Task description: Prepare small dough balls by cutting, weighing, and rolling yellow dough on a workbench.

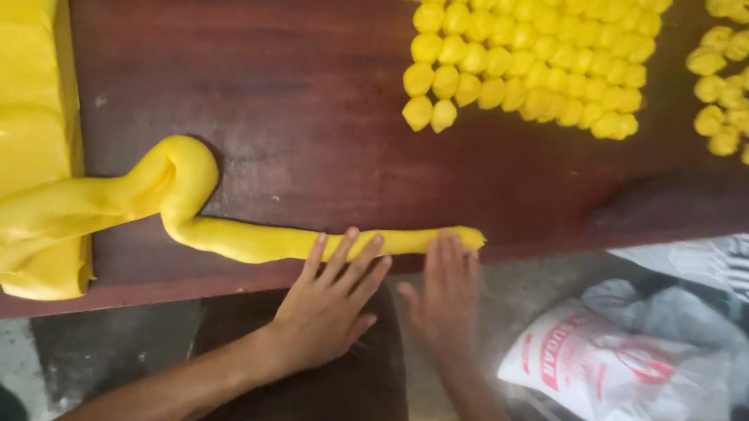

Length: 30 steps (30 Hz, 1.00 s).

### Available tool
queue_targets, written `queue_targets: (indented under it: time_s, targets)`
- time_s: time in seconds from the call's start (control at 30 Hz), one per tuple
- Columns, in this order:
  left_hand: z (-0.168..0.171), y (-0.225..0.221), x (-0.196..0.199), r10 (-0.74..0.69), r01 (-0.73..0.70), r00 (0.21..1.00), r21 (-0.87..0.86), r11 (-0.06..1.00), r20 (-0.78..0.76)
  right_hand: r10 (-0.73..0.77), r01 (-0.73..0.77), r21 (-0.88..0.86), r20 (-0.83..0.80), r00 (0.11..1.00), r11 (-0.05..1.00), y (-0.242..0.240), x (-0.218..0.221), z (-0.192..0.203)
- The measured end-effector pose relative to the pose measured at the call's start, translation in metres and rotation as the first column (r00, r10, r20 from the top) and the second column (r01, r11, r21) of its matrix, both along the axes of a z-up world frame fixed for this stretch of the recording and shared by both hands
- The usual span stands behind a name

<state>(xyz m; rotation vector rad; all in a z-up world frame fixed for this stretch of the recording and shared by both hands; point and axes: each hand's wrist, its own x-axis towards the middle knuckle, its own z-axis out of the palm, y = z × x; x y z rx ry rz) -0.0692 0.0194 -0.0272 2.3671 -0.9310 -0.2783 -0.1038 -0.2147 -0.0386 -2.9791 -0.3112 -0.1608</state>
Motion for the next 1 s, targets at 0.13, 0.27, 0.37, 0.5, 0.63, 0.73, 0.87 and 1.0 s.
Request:
queue_targets:
  time_s: [0.13,0.27,0.37,0.5,0.63,0.73,0.87,1.0]
  targets:
    - [-0.008,-0.025,0.037,0.173,-0.206,0.970,0.201,0.958,0.168,-0.049,0.049,0.020,-0.026,0.998,0.999,-0.009,0.083,-0.013]
    - [0.003,-0.032,0.110,0.373,-0.438,0.893,0.298,0.848,0.251,-0.201,0.200,0.046,0.001,0.980,0.979,-0.046,0.183,-0.016]
    - [0.002,-0.041,0.091,0.400,-0.436,0.894,0.192,0.879,0.200,-0.161,0.160,-0.018,-0.091,0.983,0.987,-0.053,0.145,0.012]
    - [-0.006,-0.084,0.023,0.294,-0.330,0.943,0.328,0.885,0.155,0.112,-0.097,0.254,-0.045,0.993,0.962,-0.052,0.062,0.001]
    - [-0.010,-0.112,0.056,0.290,-0.338,0.938,0.312,0.888,0.191,0.009,0.005,0.109,-0.133,0.991,0.994,-0.054,0.111,0.004]
    - [-0.013,-0.107,0.092,0.347,-0.447,0.881,0.324,0.834,0.323,-0.080,0.086,0.076,-0.079,0.994,0.993,-0.063,0.193,-0.015]
    - [0.024,-0.091,0.075,0.319,-0.385,0.912,0.275,0.881,0.256,0.059,-0.054,0.068,-0.069,0.996,0.996,-0.058,0.124,0.042]
    - [0.032,-0.077,0.004,0.343,-0.343,0.939,0.145,0.928,0.021,-0.019,0.057,0.282,-0.137,0.990,0.958,-0.081,0.009,0.012]
